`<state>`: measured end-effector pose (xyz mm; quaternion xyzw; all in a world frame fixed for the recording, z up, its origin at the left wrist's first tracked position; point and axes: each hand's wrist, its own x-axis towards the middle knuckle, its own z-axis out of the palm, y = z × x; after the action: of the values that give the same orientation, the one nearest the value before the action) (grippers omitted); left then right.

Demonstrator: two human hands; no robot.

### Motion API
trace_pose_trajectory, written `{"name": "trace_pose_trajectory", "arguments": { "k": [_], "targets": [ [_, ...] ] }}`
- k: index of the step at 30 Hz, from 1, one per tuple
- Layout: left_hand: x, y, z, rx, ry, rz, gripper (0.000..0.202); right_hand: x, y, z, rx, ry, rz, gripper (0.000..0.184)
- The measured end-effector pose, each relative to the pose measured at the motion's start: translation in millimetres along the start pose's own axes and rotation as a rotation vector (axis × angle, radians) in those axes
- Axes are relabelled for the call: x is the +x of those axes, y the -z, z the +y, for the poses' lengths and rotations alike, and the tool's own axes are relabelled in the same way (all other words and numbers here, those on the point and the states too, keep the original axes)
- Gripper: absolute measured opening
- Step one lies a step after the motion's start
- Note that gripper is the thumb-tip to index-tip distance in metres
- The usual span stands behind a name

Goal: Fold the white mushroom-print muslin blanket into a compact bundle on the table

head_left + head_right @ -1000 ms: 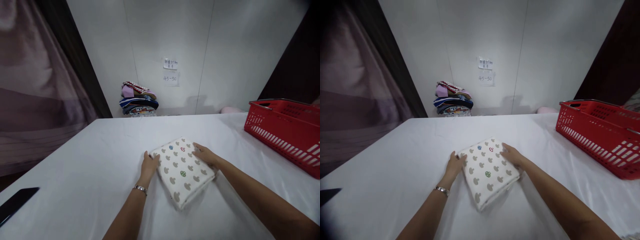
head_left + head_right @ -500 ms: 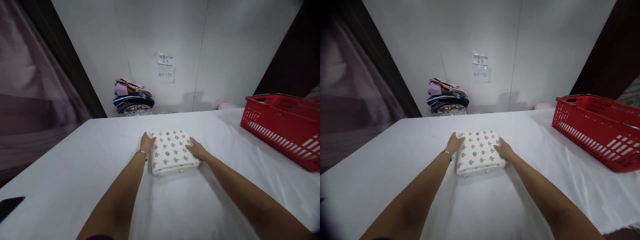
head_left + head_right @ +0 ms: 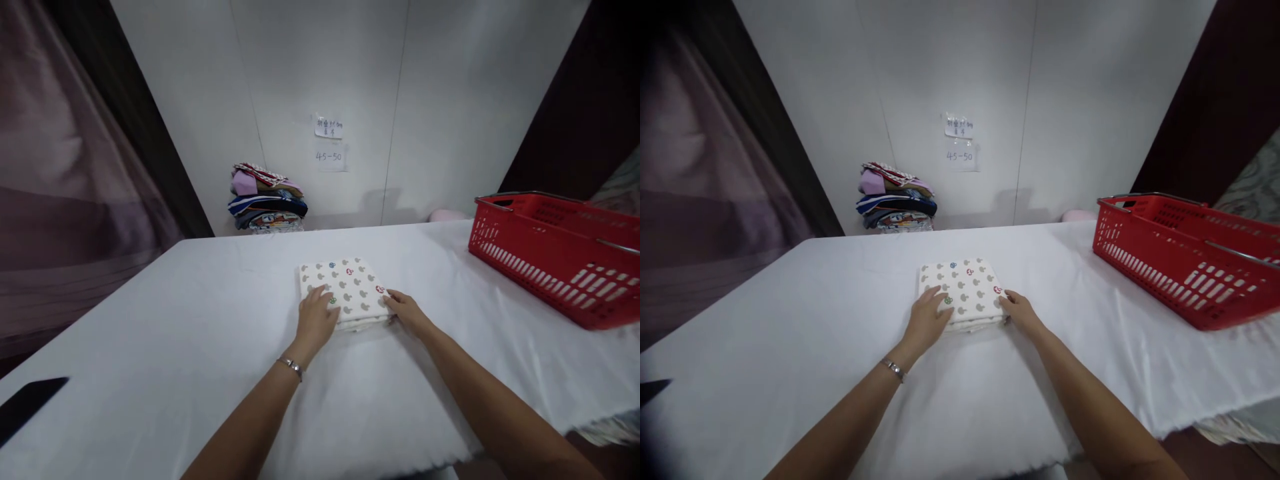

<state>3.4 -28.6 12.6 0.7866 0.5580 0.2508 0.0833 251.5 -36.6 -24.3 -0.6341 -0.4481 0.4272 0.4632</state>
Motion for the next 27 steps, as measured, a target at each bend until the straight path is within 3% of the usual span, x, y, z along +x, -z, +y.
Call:
{"name": "trace_pose_trajectory", "arguments": {
  "k": [5, 10, 15, 18, 24, 27],
  "targets": [
    [4, -16.1, 49, 0.038, -0.266, -0.114, 0.046, -4, -5, -2, 0.11, 0.03, -0.022, 0.042],
    [20, -41.2, 80, 0.052, -0.322, -0.169, 0.05, -6, -2, 5, 0.285, 0.017, 0.059, 0.047],
    [25, -55.6, 82, -0.006, -0.258, -0.184, 0.04, 1, 4, 12, 0.36, 0.006, 0.019, 0.047],
    [26, -56.5, 76, -0.155, -0.211, -0.148, 0.036, 7, 5, 15, 0.405, -0.003, -0.026, 0.045],
    [36, -48.1, 72, -0.528, 0.191, -0.093, 0.043, 5, 4, 14, 0.266, -0.046, -0.062, 0.049],
    [37, -45.3, 73, -0.534, 0.189, -0.062, 0.041, 2, 3, 12, 0.225, -0.018, -0.068, 0.054]
  ]
}}
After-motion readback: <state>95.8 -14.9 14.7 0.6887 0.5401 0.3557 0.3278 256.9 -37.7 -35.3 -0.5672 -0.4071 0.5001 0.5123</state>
